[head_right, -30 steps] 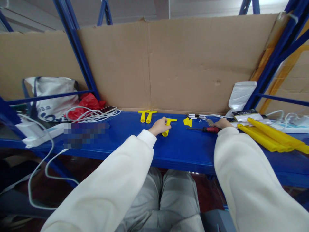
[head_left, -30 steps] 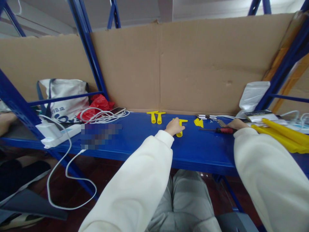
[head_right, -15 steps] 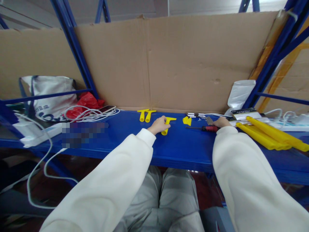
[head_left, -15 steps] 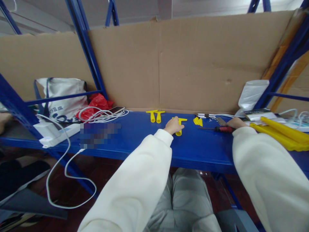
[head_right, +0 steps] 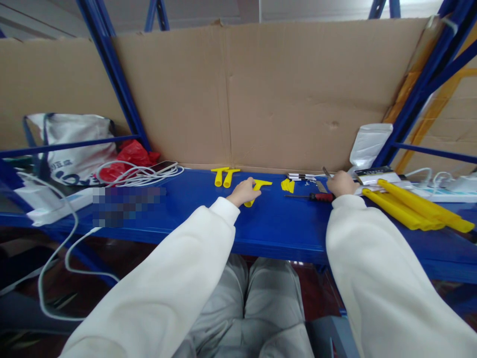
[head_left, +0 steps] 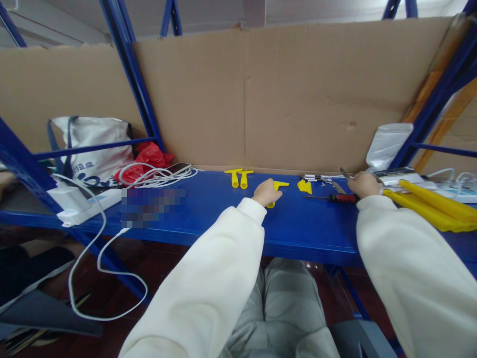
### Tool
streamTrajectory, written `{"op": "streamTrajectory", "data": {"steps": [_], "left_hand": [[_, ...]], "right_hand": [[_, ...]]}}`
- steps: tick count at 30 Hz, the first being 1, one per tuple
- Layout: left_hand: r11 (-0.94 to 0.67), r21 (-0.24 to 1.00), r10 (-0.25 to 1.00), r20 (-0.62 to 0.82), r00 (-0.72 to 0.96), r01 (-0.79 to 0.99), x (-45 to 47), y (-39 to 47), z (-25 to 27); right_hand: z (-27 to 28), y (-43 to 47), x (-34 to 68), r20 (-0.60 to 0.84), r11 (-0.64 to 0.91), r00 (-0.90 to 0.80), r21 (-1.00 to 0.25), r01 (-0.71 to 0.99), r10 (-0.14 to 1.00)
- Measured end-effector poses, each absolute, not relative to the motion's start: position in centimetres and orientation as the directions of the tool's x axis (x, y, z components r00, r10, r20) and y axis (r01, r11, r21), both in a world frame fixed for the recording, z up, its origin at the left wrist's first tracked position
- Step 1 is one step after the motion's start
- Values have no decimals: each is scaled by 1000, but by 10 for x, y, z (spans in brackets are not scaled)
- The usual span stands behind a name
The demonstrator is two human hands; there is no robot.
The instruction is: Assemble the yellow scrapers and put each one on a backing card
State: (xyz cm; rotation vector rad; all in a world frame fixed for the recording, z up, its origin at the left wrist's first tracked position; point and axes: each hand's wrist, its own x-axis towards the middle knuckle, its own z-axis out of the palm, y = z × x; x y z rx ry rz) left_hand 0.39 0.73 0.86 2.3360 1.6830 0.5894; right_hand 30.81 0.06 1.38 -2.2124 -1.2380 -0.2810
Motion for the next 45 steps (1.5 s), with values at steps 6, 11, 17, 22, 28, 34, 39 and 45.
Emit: {"op": "streamTrajectory", "data": {"steps": [6, 11, 17, 22, 28, 34, 39, 45], "left_hand": [[-329, 352, 942, 194, 275, 876, 3, 7, 10], [-307, 344, 951, 154, 269, 887, 1, 5, 12], [-315, 301, 949, 92, 301, 900, 0, 4, 11], [-358, 290, 933, 136, 332, 888, 2, 5, 9], [-332, 393, 940, 220, 262, 858, 3, 3, 11], [-302, 428, 947, 238, 216, 851, 3, 3, 13], [-299, 420, 948, 232, 218, 857, 2, 3, 13], [-324, 356, 940, 227, 255, 876, 3, 3, 11]], "right_hand": [[29, 7, 265, 490, -234, 486, -488, 841, 724], [41, 28, 221, 471, -50, 368, -561, 826, 801], [29, 34, 165, 364, 92, 158, -582, 808, 918], [14, 25, 160, 321, 96, 106, -553, 827, 941], [18, 15, 170, 349, 96, 225, -703, 705, 910], [25, 8, 166, 208, 4, 323, -845, 534, 923], [24, 5, 172, 30, -69, 227, -908, 414, 973], [18, 4, 176, -37, -85, 120, -904, 420, 992]]}}
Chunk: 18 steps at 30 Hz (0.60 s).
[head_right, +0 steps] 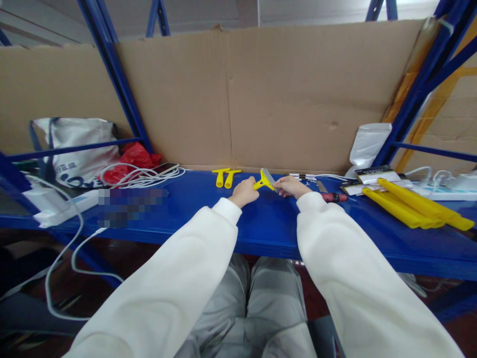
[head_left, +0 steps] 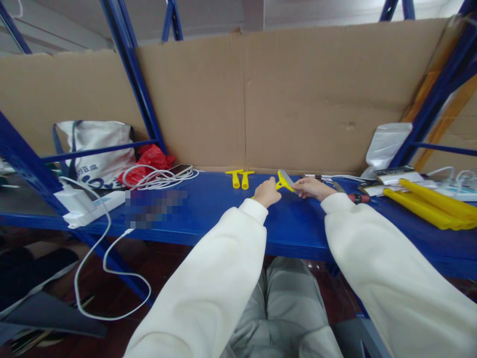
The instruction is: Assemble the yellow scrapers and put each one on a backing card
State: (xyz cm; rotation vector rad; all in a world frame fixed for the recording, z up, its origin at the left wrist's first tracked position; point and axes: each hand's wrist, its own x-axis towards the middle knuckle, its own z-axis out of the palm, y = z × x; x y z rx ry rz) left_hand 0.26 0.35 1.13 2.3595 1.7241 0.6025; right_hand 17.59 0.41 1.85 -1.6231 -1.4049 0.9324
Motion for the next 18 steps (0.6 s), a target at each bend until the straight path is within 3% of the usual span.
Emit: {"op": "streamTrajectory", "data": {"steps": [7, 18], "left_hand": [[-570, 247, 812, 319, 490, 784, -1, 5, 7], [-566, 210, 816, 278, 507, 797, -2, 7, 6]], "right_hand": [[13, 3, 174, -63, -53, -11, -908, 416, 998], [18, 0, 171, -134, -117, -39, -949, 294, 990]]}}
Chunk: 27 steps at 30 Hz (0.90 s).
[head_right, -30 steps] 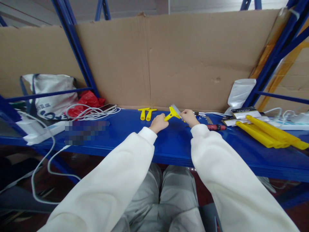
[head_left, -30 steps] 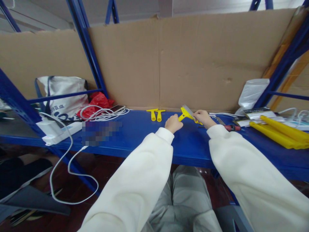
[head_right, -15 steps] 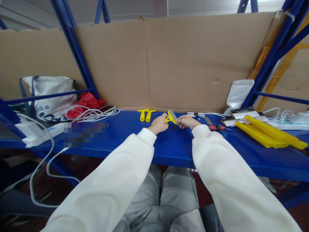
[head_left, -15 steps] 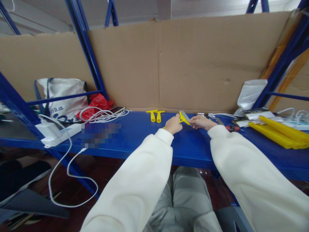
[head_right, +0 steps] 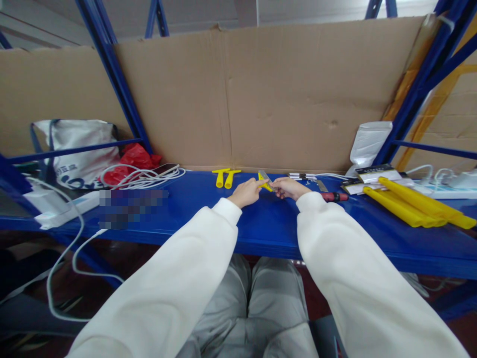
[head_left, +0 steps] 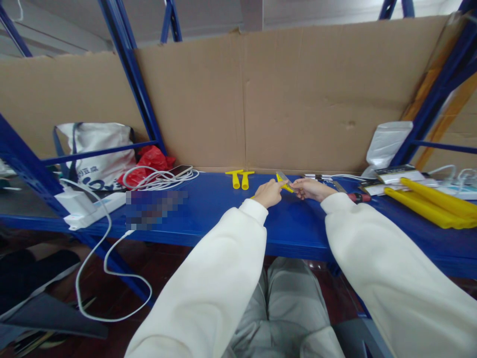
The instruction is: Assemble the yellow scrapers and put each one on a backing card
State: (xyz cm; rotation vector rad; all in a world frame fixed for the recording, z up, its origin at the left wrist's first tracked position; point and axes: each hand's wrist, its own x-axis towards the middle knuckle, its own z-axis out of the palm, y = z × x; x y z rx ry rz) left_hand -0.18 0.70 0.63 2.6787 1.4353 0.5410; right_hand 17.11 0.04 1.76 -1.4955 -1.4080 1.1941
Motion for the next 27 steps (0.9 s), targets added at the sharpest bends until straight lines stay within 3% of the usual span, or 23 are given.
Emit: {"op": "streamTrajectory", "data": {"steps": [6, 9, 12, 13, 17, 22, 27], "left_hand": [[-572, 180, 810, 277, 516, 800, 0, 6, 7], [-576, 169, 807, 272, 524, 800, 0, 6, 7], [-585, 181, 803, 270, 532, 791, 0, 5, 8], [-587, 189, 802, 268, 534, 787, 0, 5, 8], [-588, 220, 805, 256, 536, 778, 1, 4, 9], [-589, 243, 806, 251, 537, 771, 3, 4, 8], [-597, 245, 800, 255, 544, 764, 4, 5, 6]], "right_hand": [[20, 5, 172, -94, -104, 46, -934, 342, 995], [21, 11, 185, 65, -62, 236, -867, 494, 970], [19, 16, 209, 321, -128, 365, -572, 810, 874], [18, 17, 216, 338, -187, 372, -472, 862, 864], [10, 17, 231, 234, -342, 405, -269, 901, 884], [4, 16, 214, 149, -303, 320, -123, 945, 936], [5, 16, 201, 114, -311, 315, -56, 949, 942]]}}
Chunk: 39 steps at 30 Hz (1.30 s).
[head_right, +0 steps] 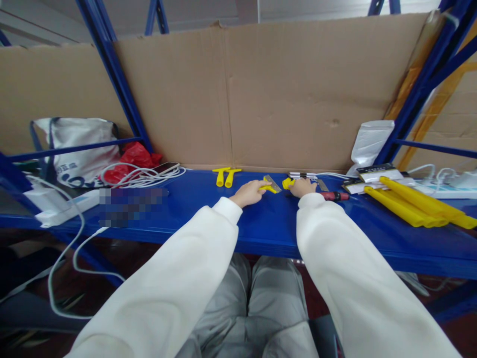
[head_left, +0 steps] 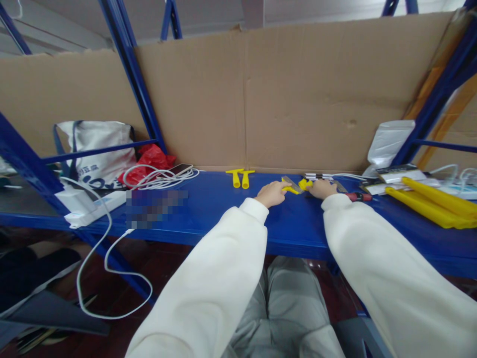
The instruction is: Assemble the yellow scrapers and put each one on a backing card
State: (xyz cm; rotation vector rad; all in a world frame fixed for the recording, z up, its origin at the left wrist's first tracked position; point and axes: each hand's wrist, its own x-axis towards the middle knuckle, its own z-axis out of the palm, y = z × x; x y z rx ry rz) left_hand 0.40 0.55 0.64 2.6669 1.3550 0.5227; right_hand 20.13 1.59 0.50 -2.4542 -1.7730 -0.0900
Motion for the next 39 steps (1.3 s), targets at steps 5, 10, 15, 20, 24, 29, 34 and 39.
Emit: {"op": "streamTrajectory", "data": {"steps": [5, 10, 15, 20, 24, 29, 34, 39], "left_hand": [[-599, 240, 798, 253, 546, 764, 5, 7, 4], [-599, 224, 797, 261, 545, 769, 6, 9, 2], [-611, 212, 786, 269, 556, 762, 7, 10, 1], [-610, 205, 787, 266, 556, 765, 7, 9, 2], [-608, 207, 790, 255, 558, 766, 7, 8, 3], [-609, 218, 790, 258, 556, 763, 7, 7, 3], [-613, 214, 787, 255, 562, 761, 8, 8, 3], [-608, 224, 792, 243, 560, 762, 8, 6, 5]], "right_hand": [[5, 18, 203, 116, -331, 333, -36, 943, 936], [5, 16, 202, 131, -299, 294, 19, 954, 947], [11, 8, 196, 122, -269, 260, 65, 961, 958], [12, 8, 195, 145, -248, 233, 91, 965, 962], [9, 14, 199, 150, -200, 182, 113, 973, 972], [7, 17, 202, 167, -175, 154, 118, 977, 974], [9, 14, 200, 160, -147, 125, 134, 980, 979], [11, 11, 200, 171, -182, 162, 108, 977, 972]]}}
